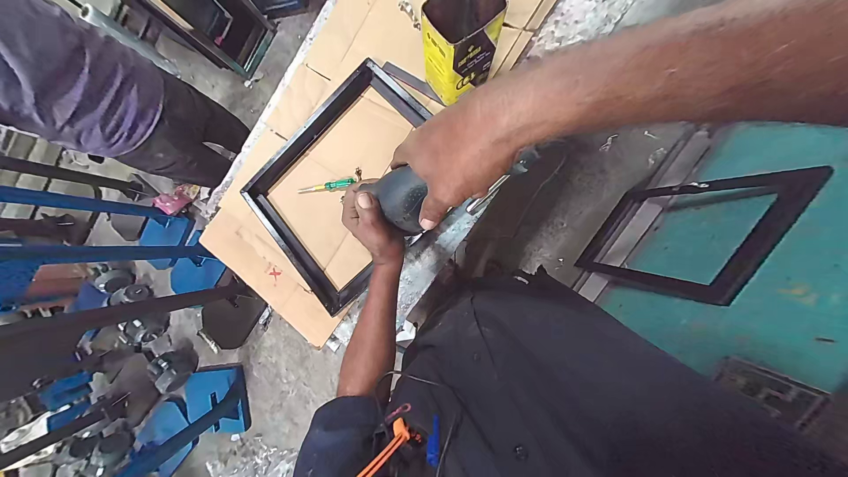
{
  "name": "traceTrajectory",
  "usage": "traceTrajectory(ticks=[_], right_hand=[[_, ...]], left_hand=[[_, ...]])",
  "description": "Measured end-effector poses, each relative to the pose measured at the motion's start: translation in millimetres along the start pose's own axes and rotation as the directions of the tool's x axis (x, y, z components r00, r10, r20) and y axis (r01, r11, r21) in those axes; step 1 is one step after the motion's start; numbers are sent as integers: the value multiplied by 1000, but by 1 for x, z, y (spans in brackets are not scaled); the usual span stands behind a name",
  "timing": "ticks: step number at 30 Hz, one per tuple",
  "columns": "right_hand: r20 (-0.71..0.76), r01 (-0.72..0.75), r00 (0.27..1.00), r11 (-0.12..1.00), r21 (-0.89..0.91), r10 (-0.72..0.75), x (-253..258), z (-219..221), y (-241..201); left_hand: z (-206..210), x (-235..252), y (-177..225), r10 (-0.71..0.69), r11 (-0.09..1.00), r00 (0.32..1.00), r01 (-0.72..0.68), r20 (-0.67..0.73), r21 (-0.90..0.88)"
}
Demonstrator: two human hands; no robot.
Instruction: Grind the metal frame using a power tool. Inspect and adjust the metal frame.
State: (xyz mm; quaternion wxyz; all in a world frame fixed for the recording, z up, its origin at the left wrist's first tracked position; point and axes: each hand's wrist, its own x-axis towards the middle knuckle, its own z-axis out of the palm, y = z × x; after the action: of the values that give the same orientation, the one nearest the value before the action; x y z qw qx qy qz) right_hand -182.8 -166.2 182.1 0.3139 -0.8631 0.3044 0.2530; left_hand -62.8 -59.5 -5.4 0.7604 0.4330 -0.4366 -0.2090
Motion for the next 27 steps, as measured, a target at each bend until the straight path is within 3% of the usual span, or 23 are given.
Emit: traceTrajectory(ticks=[5, 20, 27], right_hand=[[5, -28, 1000, 999, 35, 27, -4, -3, -4], [-28, -92, 995, 994, 58, 93, -17, -10, -17], [-117, -98, 989, 995, -17, 95, -43, -24, -32]], left_hand=[[-2, -6, 12, 15, 1000, 997, -16, 72, 14], [-2, 3, 22, -5, 1000, 995, 5, 97, -2], [-6, 21, 34, 39, 998, 991, -34, 127, -46]])
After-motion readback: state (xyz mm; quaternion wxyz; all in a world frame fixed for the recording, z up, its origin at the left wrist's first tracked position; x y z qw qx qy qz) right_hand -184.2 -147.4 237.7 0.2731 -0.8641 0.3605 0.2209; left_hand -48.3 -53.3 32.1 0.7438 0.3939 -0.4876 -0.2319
